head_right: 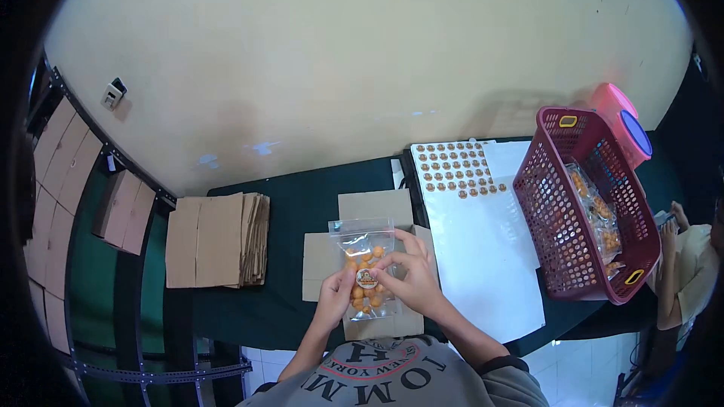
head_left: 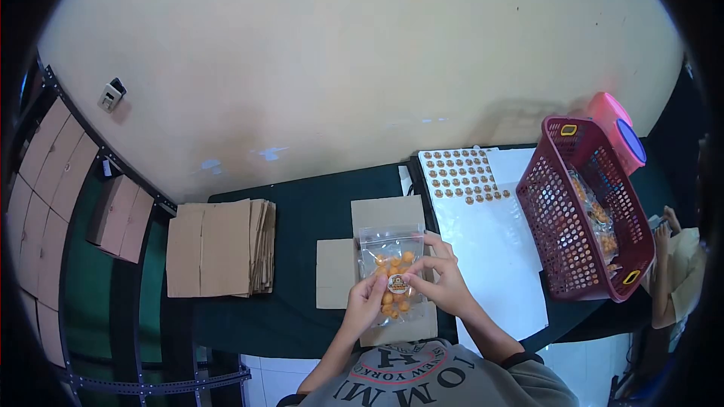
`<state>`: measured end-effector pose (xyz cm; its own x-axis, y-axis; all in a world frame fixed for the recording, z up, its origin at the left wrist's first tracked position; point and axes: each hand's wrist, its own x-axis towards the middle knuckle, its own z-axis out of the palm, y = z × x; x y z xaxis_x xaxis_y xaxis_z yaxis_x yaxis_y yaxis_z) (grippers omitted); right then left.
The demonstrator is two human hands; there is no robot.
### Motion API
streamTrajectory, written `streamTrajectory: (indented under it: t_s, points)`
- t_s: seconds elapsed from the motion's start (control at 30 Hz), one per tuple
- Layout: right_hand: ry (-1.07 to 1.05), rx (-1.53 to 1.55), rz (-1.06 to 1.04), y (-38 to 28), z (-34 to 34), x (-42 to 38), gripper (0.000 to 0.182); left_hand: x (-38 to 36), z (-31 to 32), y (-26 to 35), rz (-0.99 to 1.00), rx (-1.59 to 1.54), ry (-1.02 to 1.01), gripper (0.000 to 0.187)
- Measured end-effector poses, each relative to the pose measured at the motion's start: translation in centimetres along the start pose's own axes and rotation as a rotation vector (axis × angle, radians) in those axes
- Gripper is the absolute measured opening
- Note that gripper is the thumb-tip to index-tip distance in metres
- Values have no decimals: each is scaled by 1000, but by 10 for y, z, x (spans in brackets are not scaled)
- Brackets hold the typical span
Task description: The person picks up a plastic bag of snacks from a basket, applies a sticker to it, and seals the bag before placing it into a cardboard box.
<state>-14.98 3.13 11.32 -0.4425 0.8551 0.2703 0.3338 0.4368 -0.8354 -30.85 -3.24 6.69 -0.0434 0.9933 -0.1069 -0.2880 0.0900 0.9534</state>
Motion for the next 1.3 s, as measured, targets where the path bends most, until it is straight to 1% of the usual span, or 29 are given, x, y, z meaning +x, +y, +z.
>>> streamTrajectory:
  t_s: [0.17, 0.23, 0.37, 0.43, 0.53, 0.77, 0.97, 1.17, 1.23, 1.27, 1.3]
  points:
    - [-31, 30, 21, 1, 0, -1, 15, -2, -4, -8, 17, 20, -10, 32]
    - [-31, 62, 33, 1, 0, -1, 11, -2, -4, -10, 22, 12, -1, 32]
    - [-37, 55, 32, 1, 0, -1, 11, -3, -3, -7, 37, 17, 1, 32]
    - [-44, 62, 29, 5, 2, -2, 15, -3, -6, -9, 52, 16, -35, 30]
    - [-42, 51, 31, 5, 4, -2, 14, -5, -3, 0, 15, -15, -43, 28]
    - [-18, 35, 40, 2, 5, -3, 13, -5, -1, 9, 5, -21, -96, 33]
    - [18, -47, 21, -4, 6, -3, 10, -5, 0, 9, 8, -6, -67, 33]
    - [96, -145, -36, -5, 13, -5, 12, -3, -3, 2, 55, -16, -63, 31]
    - [136, -214, -92, -5, 16, -7, 16, -4, -4, 6, 7, 92, -62, 31]
    - [135, -214, -91, -5, 17, -7, 16, -4, -4, 5, 6, 92, -62, 31]
    - [174, -196, -86, -5, 18, -7, 22, -3, -4, 2, 19, 39, -57, 30]
